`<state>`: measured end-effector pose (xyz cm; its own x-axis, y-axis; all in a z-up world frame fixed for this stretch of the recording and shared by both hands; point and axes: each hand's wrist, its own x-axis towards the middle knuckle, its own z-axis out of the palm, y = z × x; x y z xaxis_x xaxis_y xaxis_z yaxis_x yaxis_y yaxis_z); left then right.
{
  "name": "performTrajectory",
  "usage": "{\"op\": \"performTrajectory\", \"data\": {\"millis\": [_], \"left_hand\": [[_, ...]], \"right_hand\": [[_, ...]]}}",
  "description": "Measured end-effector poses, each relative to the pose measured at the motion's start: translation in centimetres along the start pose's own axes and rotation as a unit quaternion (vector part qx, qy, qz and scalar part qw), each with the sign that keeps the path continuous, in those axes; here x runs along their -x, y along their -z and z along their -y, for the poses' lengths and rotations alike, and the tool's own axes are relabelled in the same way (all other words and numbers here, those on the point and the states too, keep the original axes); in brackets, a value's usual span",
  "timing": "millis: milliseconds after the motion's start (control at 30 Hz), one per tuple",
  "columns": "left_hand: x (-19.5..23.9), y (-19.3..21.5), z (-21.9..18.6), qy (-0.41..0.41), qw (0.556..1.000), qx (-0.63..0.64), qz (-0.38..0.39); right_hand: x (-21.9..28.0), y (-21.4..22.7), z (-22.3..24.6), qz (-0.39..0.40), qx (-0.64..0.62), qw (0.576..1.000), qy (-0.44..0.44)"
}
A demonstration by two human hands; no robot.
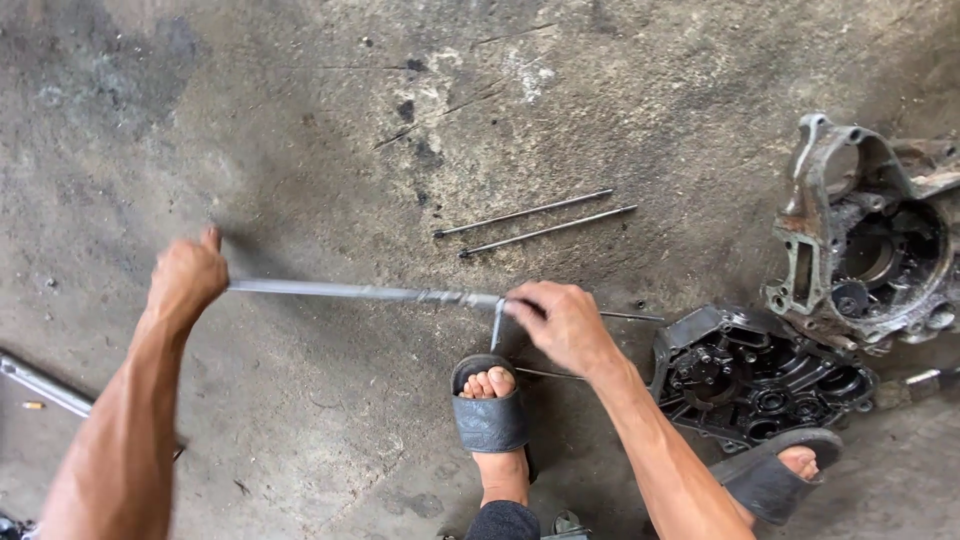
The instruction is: Adjusting and loosening long engine block studs using a T-handle socket wrench and a small open-end wrench.
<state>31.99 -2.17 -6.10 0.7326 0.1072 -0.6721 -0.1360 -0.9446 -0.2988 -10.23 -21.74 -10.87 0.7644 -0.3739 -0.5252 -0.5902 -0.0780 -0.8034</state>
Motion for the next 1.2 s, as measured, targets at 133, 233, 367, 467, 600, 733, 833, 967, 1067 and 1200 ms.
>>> {"op": "performTrajectory", "data": {"millis": [133, 233, 367, 467, 600, 733, 833, 967, 1067, 1200], "left_hand": [[-4.5, 1.3, 3.9, -0.109, 0.985, -0.021, -0.133], [-3.1, 2.1, 3.9, -0.167, 0.98, -0.072, -0.076], [0.8, 6.2, 4.2, -0.035, 0.952, 0.268, 0.143], [-1.8, 4.5, 8.7, -0.017, 0.847, 0.487, 0.213], [-1.3, -1.7, 9.2, -0.015, 0.454, 0.858, 0.242], [5.5, -6.3, 6.5, -0.134, 0.376, 0.903, 0.162], [9.7, -7.2, 5.7, -0.171, 0.378, 0.892, 0.178], [10.6, -9.6, 4.6, -0.248, 0.439, 0.846, 0.174], [10.1, -11.7, 3.6, -0.2, 0.473, 0.847, 0.135], [8.6, -13.6, 2.2, -0.12, 0.526, 0.842, -0.01]], "right_hand": [[0.8, 0.0, 1.4, -0.035, 0.071, 0.996, 0.044], [1.2, -0.1, 0.2, -0.025, 0.066, 0.994, 0.078], [1.1, 0.9, 0.0, -0.027, 0.056, 0.995, 0.085], [1.3, 1.1, 0.7, -0.017, 0.058, 0.995, 0.077], [1.7, 1.0, 2.3, -0.032, 0.069, 0.995, 0.062], [2.6, 1.0, 2.6, -0.046, 0.044, 0.996, 0.056], [3.6, 0.3, 1.8, -0.057, -0.002, 0.997, 0.048], [4.2, -0.2, 3.1, -0.078, -0.011, 0.996, 0.043], [4.5, -0.5, 3.3, -0.088, -0.025, 0.995, 0.038], [4.7, -0.7, 3.8, -0.092, -0.019, 0.995, 0.042]]}}
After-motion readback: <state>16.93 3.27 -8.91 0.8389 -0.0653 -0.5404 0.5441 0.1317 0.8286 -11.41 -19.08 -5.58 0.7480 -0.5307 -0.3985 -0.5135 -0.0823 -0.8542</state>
